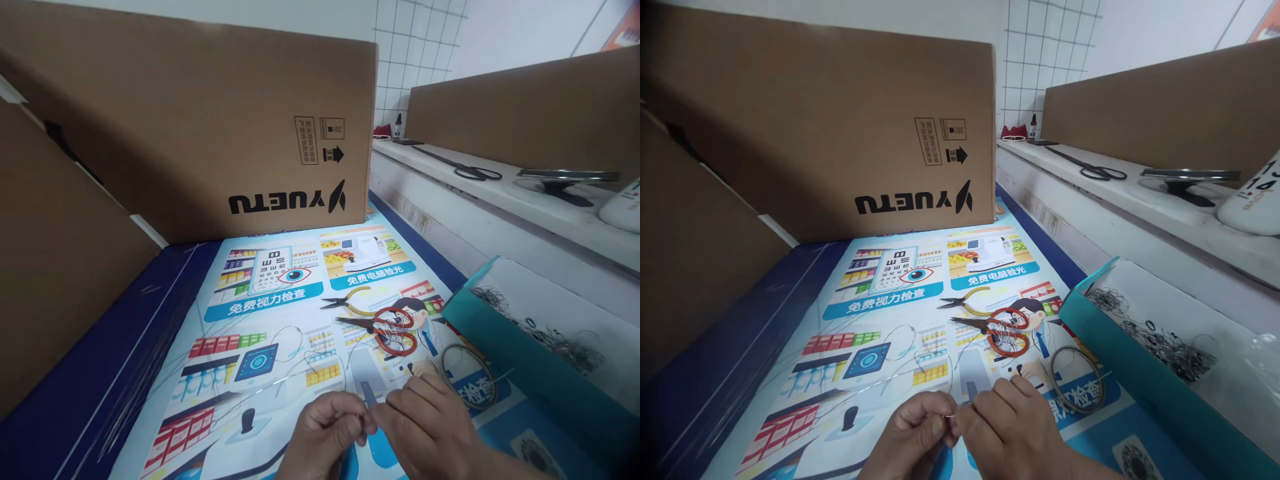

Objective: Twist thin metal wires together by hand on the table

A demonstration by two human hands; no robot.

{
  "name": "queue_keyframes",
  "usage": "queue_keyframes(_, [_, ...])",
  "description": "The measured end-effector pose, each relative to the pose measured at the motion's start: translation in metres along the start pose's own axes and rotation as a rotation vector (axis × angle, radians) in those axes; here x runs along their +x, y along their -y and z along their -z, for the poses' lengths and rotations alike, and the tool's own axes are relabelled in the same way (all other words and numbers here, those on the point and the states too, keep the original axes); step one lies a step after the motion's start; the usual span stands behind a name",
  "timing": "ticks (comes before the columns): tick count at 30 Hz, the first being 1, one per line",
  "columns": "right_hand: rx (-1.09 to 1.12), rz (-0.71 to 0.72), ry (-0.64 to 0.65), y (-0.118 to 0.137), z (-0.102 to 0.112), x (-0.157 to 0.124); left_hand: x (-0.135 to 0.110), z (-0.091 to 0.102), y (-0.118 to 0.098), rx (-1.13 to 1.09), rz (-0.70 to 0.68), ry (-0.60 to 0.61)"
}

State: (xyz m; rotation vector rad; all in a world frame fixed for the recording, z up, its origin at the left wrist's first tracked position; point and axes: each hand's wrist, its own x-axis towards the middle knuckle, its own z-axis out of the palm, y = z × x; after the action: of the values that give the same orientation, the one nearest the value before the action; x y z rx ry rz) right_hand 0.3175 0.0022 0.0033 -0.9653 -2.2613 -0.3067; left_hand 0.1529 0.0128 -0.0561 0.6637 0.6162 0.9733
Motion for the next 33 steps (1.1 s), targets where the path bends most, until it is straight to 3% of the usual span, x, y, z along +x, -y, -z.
queue_keyframes(16, [-0.059, 0.024, -0.008, 0.003, -0.001, 0.001, -0.001, -0.002, 0.011, -0.159, 0.050, -0.032])
queue_keyframes(19, [-0.026, -0.023, -0.017, 0.005, -0.004, -0.002, -0.001, -0.001, 0.008, -0.057, -0.007, -0.061])
queue_keyframes(25, [0.139, -0.215, -0.025, 0.008, -0.015, -0.006, -0.002, -0.002, -0.009, 0.435, -0.248, -0.153])
queue_keyframes(28, [0.171, -0.227, -0.011, 0.008, -0.016, -0.006, -0.002, -0.002, -0.009, 0.433, -0.257, -0.183])
queue_keyframes(33, [0.112, -0.155, 0.008, 0.006, -0.011, -0.004, -0.001, 0.002, 0.000, 0.322, -0.190, -0.128])
